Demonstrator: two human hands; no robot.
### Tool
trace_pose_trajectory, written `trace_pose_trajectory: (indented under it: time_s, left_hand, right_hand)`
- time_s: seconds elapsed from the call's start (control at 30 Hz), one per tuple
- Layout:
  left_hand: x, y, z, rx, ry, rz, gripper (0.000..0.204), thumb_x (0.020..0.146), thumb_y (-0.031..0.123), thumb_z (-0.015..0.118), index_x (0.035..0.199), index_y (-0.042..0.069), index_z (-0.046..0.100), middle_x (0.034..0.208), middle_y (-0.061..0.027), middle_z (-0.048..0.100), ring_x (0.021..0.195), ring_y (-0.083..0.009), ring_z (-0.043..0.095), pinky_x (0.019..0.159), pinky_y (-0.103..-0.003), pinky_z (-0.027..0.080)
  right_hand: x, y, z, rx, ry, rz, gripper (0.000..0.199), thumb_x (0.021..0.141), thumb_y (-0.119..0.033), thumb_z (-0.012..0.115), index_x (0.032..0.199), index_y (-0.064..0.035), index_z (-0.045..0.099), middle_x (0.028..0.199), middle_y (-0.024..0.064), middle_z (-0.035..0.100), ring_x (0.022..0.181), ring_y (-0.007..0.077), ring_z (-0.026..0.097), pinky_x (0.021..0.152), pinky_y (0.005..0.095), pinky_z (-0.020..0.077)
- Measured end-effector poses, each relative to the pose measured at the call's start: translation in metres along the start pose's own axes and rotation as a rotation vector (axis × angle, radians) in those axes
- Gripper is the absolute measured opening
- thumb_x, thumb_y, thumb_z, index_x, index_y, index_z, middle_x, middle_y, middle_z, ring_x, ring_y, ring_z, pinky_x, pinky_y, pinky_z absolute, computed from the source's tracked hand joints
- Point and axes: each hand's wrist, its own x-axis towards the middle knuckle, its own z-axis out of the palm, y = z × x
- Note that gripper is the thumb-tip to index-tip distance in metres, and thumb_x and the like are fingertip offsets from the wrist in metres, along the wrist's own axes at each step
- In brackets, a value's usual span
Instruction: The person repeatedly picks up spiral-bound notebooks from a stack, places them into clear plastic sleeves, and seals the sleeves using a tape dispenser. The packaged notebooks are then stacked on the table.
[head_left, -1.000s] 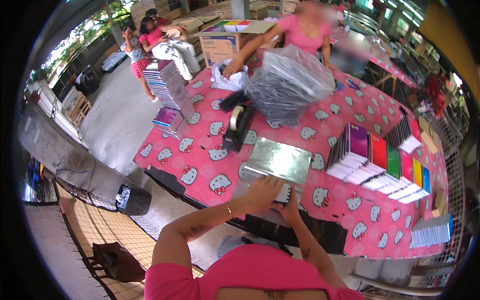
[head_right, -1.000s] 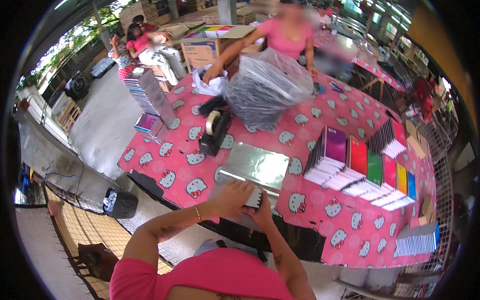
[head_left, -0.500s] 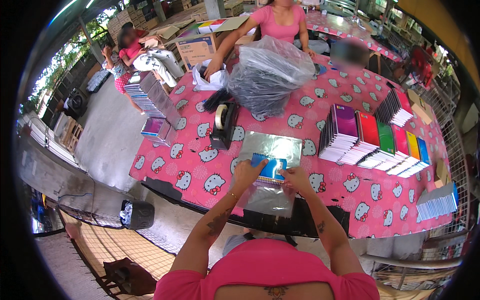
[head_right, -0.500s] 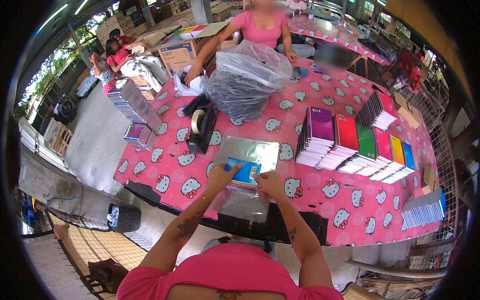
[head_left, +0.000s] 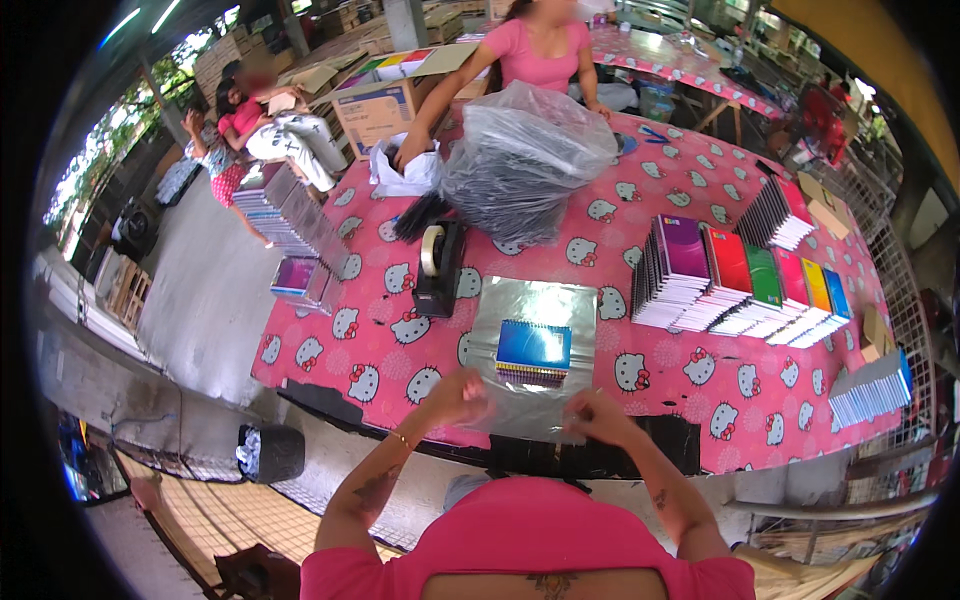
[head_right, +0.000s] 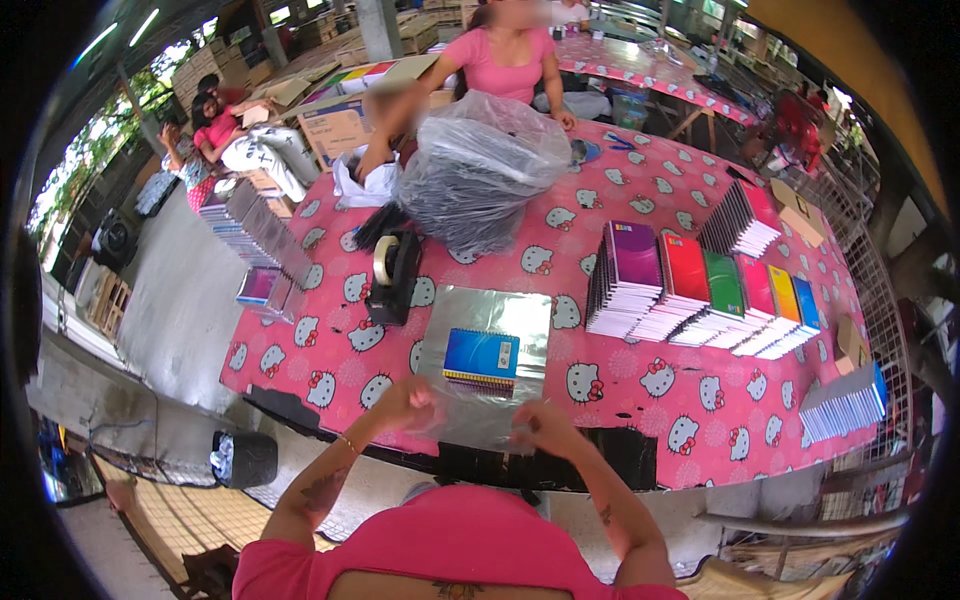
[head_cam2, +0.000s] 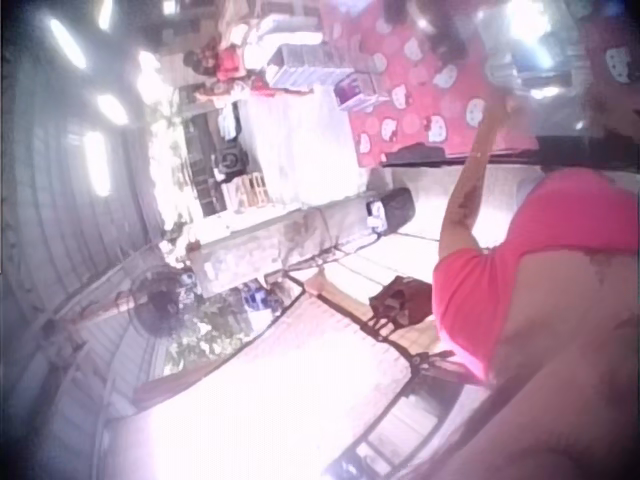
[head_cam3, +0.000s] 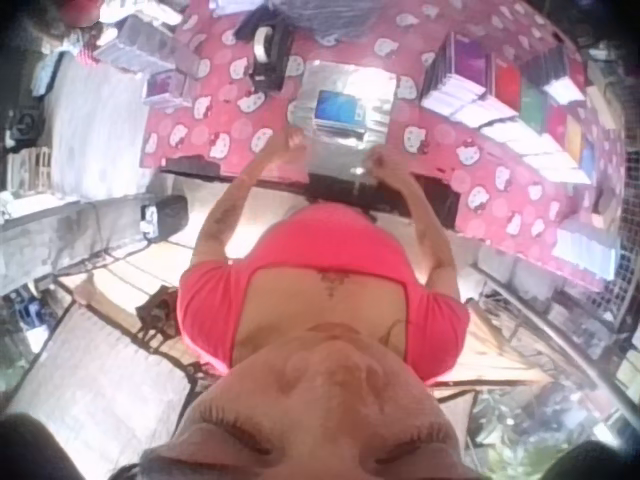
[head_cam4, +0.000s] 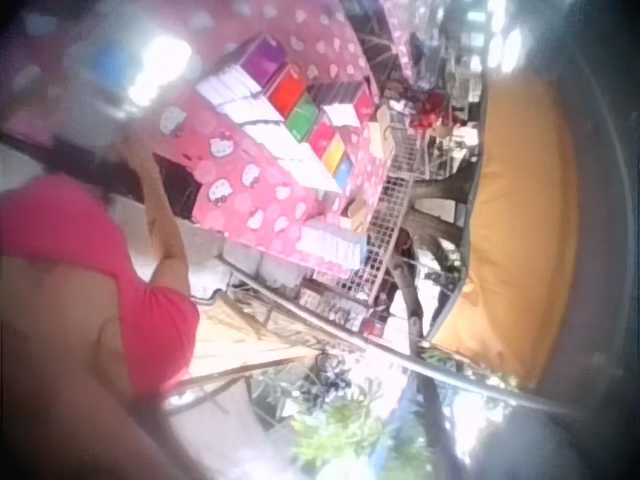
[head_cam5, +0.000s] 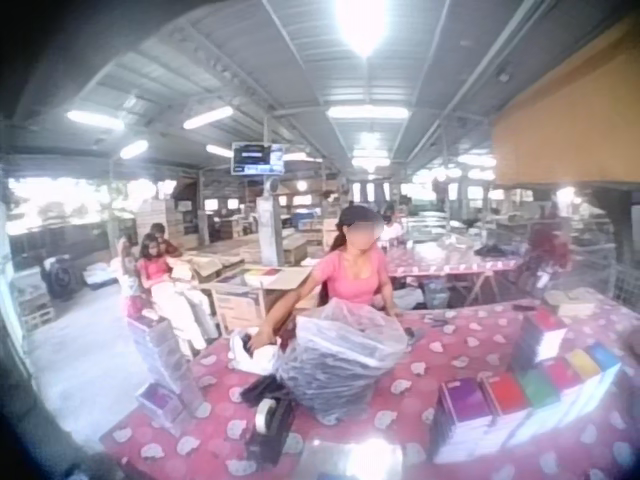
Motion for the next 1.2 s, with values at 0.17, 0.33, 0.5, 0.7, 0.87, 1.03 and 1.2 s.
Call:
trace_pose_trajectory:
  time_s: [0.17, 0.33, 0.5, 0.7, 0.87, 1.03, 1.2]
  left_hand:
    - [-0.006, -0.044, 0.013, 0.046, -0.171, 0.252, 0.019, 0.08, 0.021, 0.078, 0.092, 0.01, 0.069, 0.089, -0.011, 0.069, 0.085, -0.0309, 0.066, 0.072, -0.042, 0.052]
    - [-0.007, -0.021, -0.003, 0.066, -0.267, 0.386, 0.022, 0.083, 0.021, 0.075, 0.102, 0.012, 0.072, 0.087, -0.0081, 0.07, 0.081, -0.0303, 0.068, 0.073, -0.041, 0.054]
    - [-0.006, -0.002, -0.008, 0.155, -0.209, 0.451, 0.022, 0.082, 0.02, 0.075, 0.103, 0.014, 0.071, 0.087, -0.0057, 0.069, 0.083, -0.0276, 0.067, 0.072, -0.04, 0.053]
    - [-0.011, -0.005, -0.005, 0.214, -0.193, 0.385, 0.024, 0.084, 0.027, 0.072, 0.104, 0.015, 0.07, 0.09, -0.0056, 0.068, 0.086, -0.0285, 0.066, 0.073, -0.042, 0.053]
    - [-0.01, 0.009, -0.013, 0.314, -0.122, 0.419, 0.017, 0.082, 0.017, 0.074, 0.098, 0.011, 0.071, 0.083, -0.0089, 0.068, 0.079, -0.029, 0.067, 0.07, -0.042, 0.053]
    - [0.013, -0.011, -0.039, -0.258, -0.067, 0.112, 0.014, 0.085, 0.011, 0.07, 0.098, 0.005, 0.071, 0.084, -0.0083, 0.07, 0.075, -0.0183, 0.067, 0.068, -0.036, 0.053]
    - [0.07, -0.053, -0.028, -0.467, -0.08, -0.053, 0.016, 0.091, 0.011, 0.062, 0.098, 0.0, 0.071, 0.086, -0.0046, 0.071, 0.08, -0.0124, 0.065, 0.075, -0.028, 0.051]
  right_hand:
    - [0.012, 0.034, 0.021, -0.247, 0.131, -0.287, 0.018, 0.085, -0.013, 0.071, 0.103, -0.0101, 0.068, 0.087, 0.0079, 0.071, 0.082, 0.0287, 0.069, 0.073, 0.0396, 0.0524]
    - [0.013, 0.013, 0.017, -0.249, 0.019, -0.222, 0.017, 0.09, -0.02, 0.067, 0.104, -0.0113, 0.07, 0.088, 0.0081, 0.072, 0.083, 0.0279, 0.07, 0.073, 0.0402, 0.0527]
    - [0.012, 0.0, 0.018, -0.339, 0.149, -0.274, 0.017, 0.091, -0.026, 0.066, 0.102, -0.0126, 0.068, 0.085, 0.0068, 0.071, 0.079, 0.0279, 0.069, 0.069, 0.0412, 0.0527]
    - [0.017, -0.003, 0.014, -0.394, -0.011, -0.087, 0.017, 0.09, -0.027, 0.065, 0.1, -0.0131, 0.065, 0.09, 0.0073, 0.067, 0.083, 0.0291, 0.067, 0.071, 0.0434, 0.0519]
    - [0.02, -0.01, 0.029, -0.496, 0.262, -0.29, 0.02, 0.092, -0.026, 0.063, 0.101, -0.0078, 0.062, 0.089, 0.0121, 0.067, 0.083, 0.0299, 0.068, 0.07, 0.0425, 0.0521]
    - [0.021, -0.051, -0.014, 0.095, 0.116, 0.025, 0.022, 0.094, -0.019, 0.061, 0.109, -0.002, 0.063, 0.089, 0.0137, 0.068, 0.089, 0.0224, 0.068, 0.076, 0.0381, 0.0522]
    - [0.045, -0.012, 0.0, -0.444, 0.651, -0.119, 0.029, 0.089, -0.019, 0.065, 0.115, -0.0068, 0.067, 0.11, 0.0109, 0.066, 0.104, 0.029, 0.062, 0.09, 0.0428, 0.0487]
